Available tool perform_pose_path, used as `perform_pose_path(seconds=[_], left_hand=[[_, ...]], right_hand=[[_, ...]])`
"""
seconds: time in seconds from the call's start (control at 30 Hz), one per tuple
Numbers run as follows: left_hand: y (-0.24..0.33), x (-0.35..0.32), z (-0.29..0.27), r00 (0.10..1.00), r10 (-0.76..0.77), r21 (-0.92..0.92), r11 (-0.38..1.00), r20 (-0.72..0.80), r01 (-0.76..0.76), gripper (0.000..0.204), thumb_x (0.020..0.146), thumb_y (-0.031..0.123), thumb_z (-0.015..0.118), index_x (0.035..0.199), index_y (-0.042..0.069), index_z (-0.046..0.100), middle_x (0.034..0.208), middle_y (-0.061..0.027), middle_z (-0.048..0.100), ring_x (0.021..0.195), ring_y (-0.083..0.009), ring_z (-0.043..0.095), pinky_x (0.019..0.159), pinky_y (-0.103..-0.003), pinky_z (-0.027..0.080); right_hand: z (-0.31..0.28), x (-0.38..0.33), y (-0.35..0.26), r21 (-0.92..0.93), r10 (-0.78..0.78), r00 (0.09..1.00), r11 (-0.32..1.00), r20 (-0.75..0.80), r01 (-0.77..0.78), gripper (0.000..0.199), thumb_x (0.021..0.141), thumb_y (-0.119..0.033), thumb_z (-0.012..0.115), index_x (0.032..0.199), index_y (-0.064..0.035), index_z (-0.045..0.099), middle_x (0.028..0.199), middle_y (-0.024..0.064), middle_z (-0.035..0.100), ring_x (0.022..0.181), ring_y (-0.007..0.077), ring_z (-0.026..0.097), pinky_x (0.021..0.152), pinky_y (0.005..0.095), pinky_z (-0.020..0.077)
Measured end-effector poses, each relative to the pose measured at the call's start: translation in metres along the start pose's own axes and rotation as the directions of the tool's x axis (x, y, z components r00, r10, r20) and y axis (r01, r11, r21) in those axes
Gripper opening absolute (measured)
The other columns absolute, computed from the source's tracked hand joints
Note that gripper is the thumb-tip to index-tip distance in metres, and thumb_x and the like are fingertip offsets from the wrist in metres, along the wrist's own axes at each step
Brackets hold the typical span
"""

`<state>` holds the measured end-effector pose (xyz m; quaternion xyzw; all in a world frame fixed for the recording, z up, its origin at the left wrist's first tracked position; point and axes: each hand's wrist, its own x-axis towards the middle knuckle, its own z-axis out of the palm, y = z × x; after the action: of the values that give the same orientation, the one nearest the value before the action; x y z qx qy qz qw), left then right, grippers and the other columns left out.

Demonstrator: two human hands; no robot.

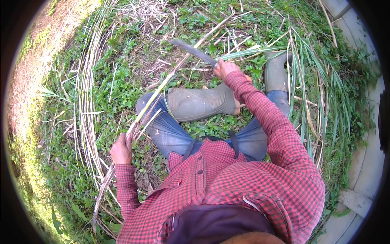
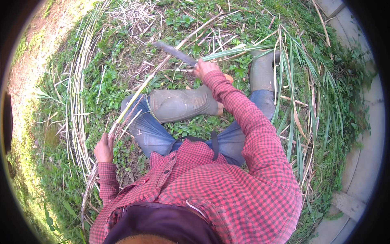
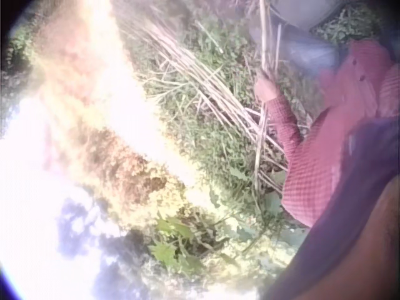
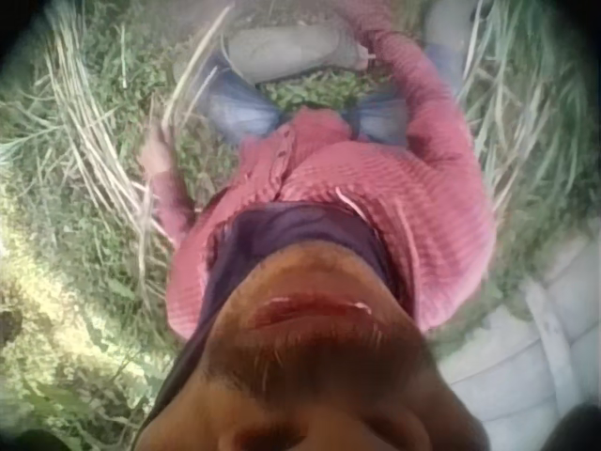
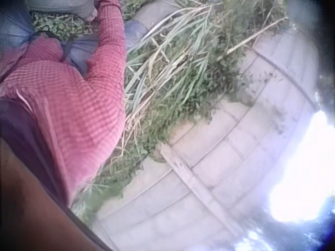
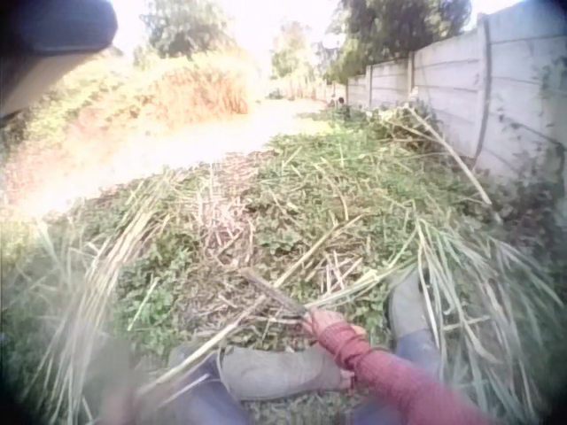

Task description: The person uses a machete to cut and process long bamboo stalks in an outdoor area. They hold the stalks with one hand and chop them into smaller pieces with the other, occasionally adjusting their grip and position while sitting on the ground.

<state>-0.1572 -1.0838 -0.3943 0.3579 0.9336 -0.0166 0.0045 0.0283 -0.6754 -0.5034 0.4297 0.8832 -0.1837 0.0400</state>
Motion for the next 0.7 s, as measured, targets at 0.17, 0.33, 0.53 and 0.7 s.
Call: perform_pose_path(seconds=[0.17, 0.33, 0.53, 0.7], left_hand=[[0.032, 0.011, 0.013, 0.994, 0.039, -0.008, 0.999, -0.099, -0.040, 0.029, 0.086, 0.039, 0.049, 0.085, 0.010, 0.054, 0.068, -0.0157, 0.060, 0.056, -0.0344, 0.057, 0.049, -0.043, 0.043], [0.028, 0.000, 0.011, 0.982, 0.073, 0.045, 0.997, -0.173, -0.066, 0.030, 0.086, 0.039, 0.049, 0.083, 0.009, 0.054, 0.069, -0.0149, 0.061, 0.053, -0.0321, 0.057, 0.047, -0.041, 0.043], [-0.003, -0.032, -0.035, 0.979, 0.040, 0.085, 0.996, -0.201, -0.024, 0.027, 0.084, 0.036, 0.055, 0.079, 0.009, 0.054, 0.062, -0.0113, 0.059, 0.047, -0.0267, 0.055, 0.044, -0.037, 0.042], [0.008, -0.015, 0.002, 0.994, -0.044, 0.085, 0.995, -0.102, 0.052, 0.027, 0.079, 0.036, 0.060, 0.080, 0.010, 0.052, 0.061, -0.0101, 0.059, 0.050, -0.0272, 0.057, 0.047, -0.039, 0.043]], right_hand=[[-0.028, -0.012, 0.030, -0.083, -0.091, 0.996, 0.992, 0.006, 0.092, 0.039, 0.081, -0.038, 0.053, 0.102, -0.0058, 0.048, 0.081, 0.0160, 0.062, 0.078, 0.0328, 0.061, 0.071, 0.0437, 0.0489], [-0.046, -0.025, 0.012, -0.147, -0.297, 0.943, 0.937, 0.148, 0.318, 0.034, 0.081, -0.038, 0.053, 0.092, -0.0068, 0.046, 0.077, 0.0138, 0.060, 0.073, 0.0316, 0.061, 0.069, 0.0429, 0.0495], [-0.040, 0.088, 0.118, -0.024, 0.145, 0.984, 0.989, -0.099, -0.148, 0.037, 0.079, -0.037, 0.051, 0.100, -0.0076, 0.056, 0.089, 0.0191, 0.062, 0.084, 0.0339, 0.060, 0.076, 0.0429, 0.0473], [-0.045, 0.012, 0.033, -0.235, -0.384, 0.920, 0.889, 0.078, 0.392, 0.034, 0.080, -0.037, 0.051, 0.099, -0.0091, 0.050, 0.076, 0.0156, 0.060, 0.073, 0.0323, 0.061, 0.068, 0.0435, 0.0494]])
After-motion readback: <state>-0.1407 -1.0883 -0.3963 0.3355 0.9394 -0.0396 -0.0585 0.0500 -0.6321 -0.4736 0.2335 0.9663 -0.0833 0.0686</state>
